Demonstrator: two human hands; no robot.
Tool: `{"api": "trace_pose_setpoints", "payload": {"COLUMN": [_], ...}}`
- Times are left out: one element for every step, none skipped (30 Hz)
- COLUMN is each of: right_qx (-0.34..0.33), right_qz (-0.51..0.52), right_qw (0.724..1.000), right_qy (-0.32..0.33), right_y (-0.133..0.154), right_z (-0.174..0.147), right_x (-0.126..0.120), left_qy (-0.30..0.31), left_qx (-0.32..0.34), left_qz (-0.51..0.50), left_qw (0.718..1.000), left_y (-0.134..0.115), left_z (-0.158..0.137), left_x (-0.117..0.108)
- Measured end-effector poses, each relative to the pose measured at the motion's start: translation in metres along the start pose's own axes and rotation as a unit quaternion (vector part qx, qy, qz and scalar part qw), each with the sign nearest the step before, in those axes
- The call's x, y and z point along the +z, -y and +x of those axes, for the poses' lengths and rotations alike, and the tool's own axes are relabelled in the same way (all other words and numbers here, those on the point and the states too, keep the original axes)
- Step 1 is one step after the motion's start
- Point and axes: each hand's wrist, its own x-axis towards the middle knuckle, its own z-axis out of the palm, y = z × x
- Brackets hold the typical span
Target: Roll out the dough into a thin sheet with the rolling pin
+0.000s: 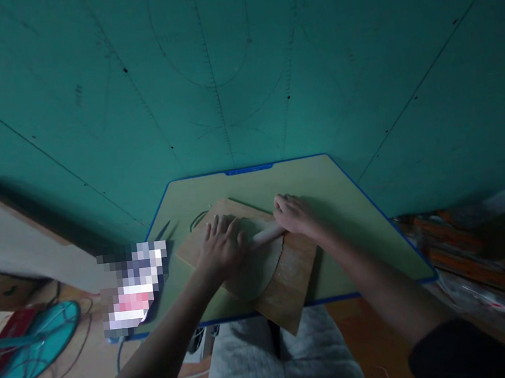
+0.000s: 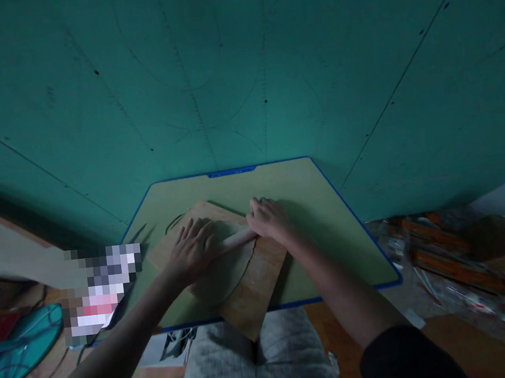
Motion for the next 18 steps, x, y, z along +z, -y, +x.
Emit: {"api": "trace_pose_setpoints", "payload": {"right_qx": [-0.009, -0.017, -0.025, -0.032, -0.037, -0.041, -0.044, -0.046, -0.046, -0.045, -0.042, -0.038, -0.035, -0.034, -0.034, -0.037, -0.040, -0.042], "right_qz": [0.000, 0.000, -0.001, -0.003, -0.007, -0.011, -0.017, -0.023, -0.028, -0.033, -0.038, -0.043, -0.048, -0.054, -0.060, -0.065, -0.070, -0.074], "right_qw": [1.000, 1.000, 1.000, 0.999, 0.999, 0.999, 0.999, 0.999, 0.998, 0.998, 0.998, 0.998, 0.998, 0.998, 0.997, 0.996, 0.996, 0.996], "right_qy": [-0.007, -0.012, -0.015, -0.017, -0.017, -0.016, -0.015, -0.013, -0.012, -0.012, -0.014, -0.019, -0.024, -0.030, -0.035, -0.038, -0.039, -0.039], "right_y": [0.000, 0.000, 0.000, -0.001, -0.002, -0.003, -0.004, -0.006, -0.007, -0.007, -0.008, -0.008, -0.008, -0.008, -0.008, -0.008, -0.008, -0.008], "right_z": [0.001, 0.001, 0.001, 0.000, -0.002, -0.007, -0.012, -0.018, -0.024, -0.029, -0.034, -0.037, -0.038, -0.038, -0.038, -0.037, -0.037, -0.039], "right_x": [0.000, -0.001, -0.001, -0.002, -0.002, -0.002, -0.001, -0.001, 0.000, 0.000, 0.001, 0.002, 0.002, 0.003, 0.003, 0.002, 0.002, 0.002], "left_qy": [0.001, 0.000, -0.002, -0.007, -0.010, -0.011, -0.011, -0.010, -0.008, -0.007, -0.006, -0.004, -0.002, 0.000, 0.000, 0.000, 0.000, 0.001], "left_qx": [-0.012, -0.025, -0.038, -0.045, -0.048, -0.046, -0.041, -0.033, -0.025, -0.016, -0.009, -0.004, -0.002, -0.005, -0.013, -0.023, -0.031, -0.036], "left_qz": [0.014, 0.028, 0.040, 0.048, 0.050, 0.049, 0.046, 0.041, 0.036, 0.034, 0.033, 0.035, 0.038, 0.042, 0.047, 0.051, 0.053, 0.053], "left_qw": [1.000, 0.999, 0.998, 0.998, 0.998, 0.998, 0.998, 0.999, 0.999, 0.999, 0.999, 0.999, 0.999, 0.999, 0.999, 0.998, 0.998, 0.998], "left_y": [-0.005, -0.010, -0.015, -0.017, -0.019, -0.018, -0.017, -0.015, -0.012, -0.010, -0.008, -0.008, -0.009, -0.011, -0.013, -0.015, -0.017, -0.018], "left_z": [-0.004, -0.009, -0.012, -0.014, -0.015, -0.014, -0.012, -0.010, -0.007, -0.005, -0.003, -0.003, -0.003, -0.004, -0.005, -0.007, -0.007, -0.006], "left_x": [-0.001, -0.003, -0.004, -0.005, -0.006, -0.007, -0.007, -0.007, -0.007, -0.007, -0.007, -0.007, -0.007, -0.006, -0.006, -0.006, -0.006, -0.007]}}
